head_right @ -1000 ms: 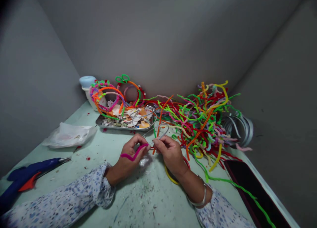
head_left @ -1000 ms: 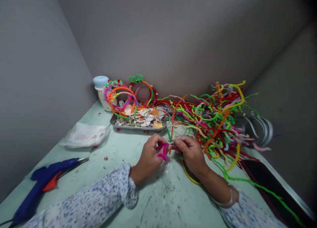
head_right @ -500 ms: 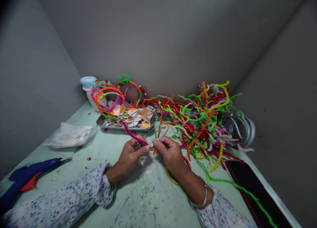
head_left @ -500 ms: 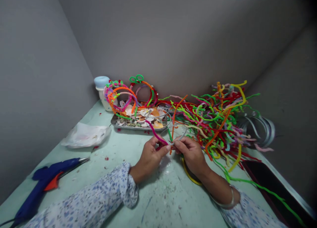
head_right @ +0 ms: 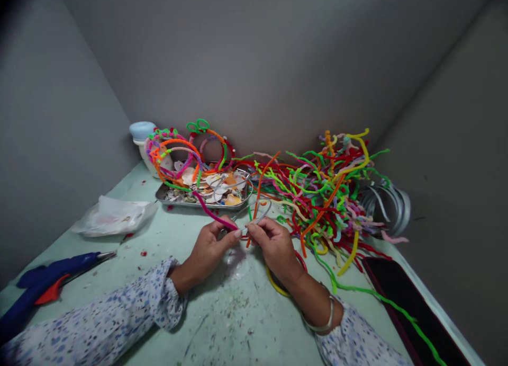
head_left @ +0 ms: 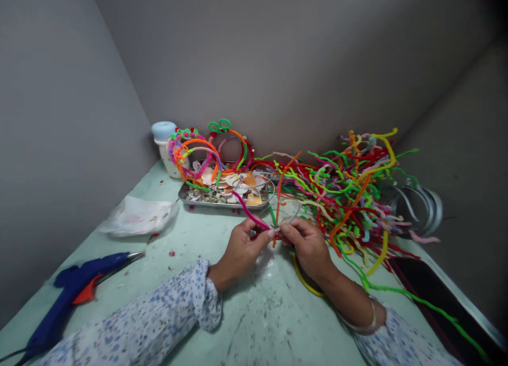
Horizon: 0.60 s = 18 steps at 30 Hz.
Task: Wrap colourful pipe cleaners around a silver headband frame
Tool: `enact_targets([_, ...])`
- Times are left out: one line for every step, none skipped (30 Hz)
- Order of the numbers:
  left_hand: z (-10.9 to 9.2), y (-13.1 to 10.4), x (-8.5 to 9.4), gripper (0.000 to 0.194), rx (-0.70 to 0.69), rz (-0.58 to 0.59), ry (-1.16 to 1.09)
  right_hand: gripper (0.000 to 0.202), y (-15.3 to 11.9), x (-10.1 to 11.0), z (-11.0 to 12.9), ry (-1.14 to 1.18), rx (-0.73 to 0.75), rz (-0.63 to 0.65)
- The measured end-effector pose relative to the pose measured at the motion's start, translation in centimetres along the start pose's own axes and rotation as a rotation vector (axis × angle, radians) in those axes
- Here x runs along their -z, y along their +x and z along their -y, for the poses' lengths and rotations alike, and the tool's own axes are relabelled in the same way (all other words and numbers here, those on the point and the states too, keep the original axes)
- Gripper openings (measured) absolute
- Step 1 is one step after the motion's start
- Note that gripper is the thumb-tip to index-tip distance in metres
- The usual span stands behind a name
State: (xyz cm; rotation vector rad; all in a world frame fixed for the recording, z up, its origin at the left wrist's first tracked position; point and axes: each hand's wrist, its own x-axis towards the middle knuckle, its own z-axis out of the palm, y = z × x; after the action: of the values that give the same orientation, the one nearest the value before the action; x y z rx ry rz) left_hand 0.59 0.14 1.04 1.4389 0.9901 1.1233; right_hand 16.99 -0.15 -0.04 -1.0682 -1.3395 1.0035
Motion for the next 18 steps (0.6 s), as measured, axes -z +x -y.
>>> enact_targets([0.03,-0.04,0.02,0.022,0.013,0.005,-0.019,0.031,-0.01,0.0,-0.02,0.001,0.003,0.003])
enact_targets([0.05,-0.07,0.04,0.022,0.022,0.011,-0.04,0.031,-0.02,0.0,-0.03,0.0,0.005,0.006])
enact_targets([0.08,-0.08,0.06,0.021,0.025,0.011,-0.059,0.031,-0.02,0.01,-0.06,-0.001,0.004,0.009])
enact_targets([0.09,-0.07,0.09,0.02,0.025,0.01,-0.073,0.03,-0.03,0.02,-0.08,-0.001,0.001,0.015])
enact_targets([0.1,-0.04,0.13,0.02,0.023,0.008,-0.08,0.03,-0.03,0.04,-0.11,0.0,-0.004,0.021])
enact_targets([0.1,-0.01,0.16,0.019,0.021,0.006,-0.079,0.029,-0.04,0.06,-0.13,0.0,-0.009,0.027])
enact_targets([0.09,0.02,0.18,0.019,0.02,0.006,-0.072,0.029,-0.05,0.08,-0.16,-0.001,-0.013,0.033])
enact_targets([0.06,0.05,0.2,0.019,0.02,0.007,-0.064,0.029,-0.07,0.11,-0.18,-0.003,-0.016,0.038])
enact_targets([0.04,0.07,0.2,0.019,0.02,0.008,-0.056,0.029,-0.09,0.14,-0.19,-0.007,-0.016,0.044])
enact_targets([0.01,0.09,0.19,0.02,0.022,0.008,-0.05,0.029,-0.1,0.16,-0.19,-0.011,-0.014,0.045])
enact_targets([-0.01,0.1,0.16,0.021,0.025,0.007,-0.044,0.029,-0.12,0.18,-0.17,-0.014,-0.012,0.043])
enact_targets([-0.01,0.11,0.13,0.021,0.027,0.005,-0.037,0.029,-0.13,0.18,-0.14,-0.015,-0.009,0.037])
enact_targets([0.02,0.13,0.09,0.021,0.025,0.001,-0.03,0.029,-0.13,0.18,-0.1,-0.016,-0.008,0.029])
enact_targets([0.07,0.15,0.06,0.022,0.02,-0.002,-0.022,0.03,-0.12,0.18,-0.06,-0.017,-0.006,0.019])
enact_targets([0.16,0.18,0.04,0.022,0.013,-0.004,-0.016,0.03,-0.12,0.18,-0.03,-0.019,-0.005,0.01])
enact_targets([0.28,0.2,0.03,0.022,0.007,-0.004,-0.013,0.031,-0.1,0.19,-0.02,-0.022,-0.004,0.004])
enact_targets([0.4,0.22,0.03,0.022,0.0,-0.002,-0.012,0.031,-0.09,0.19,-0.03,-0.024,-0.003,0.002])
enact_targets([0.52,0.23,0.05,0.022,-0.002,0.001,-0.012,0.031,-0.08,0.21,-0.07,-0.025,-0.004,0.005])
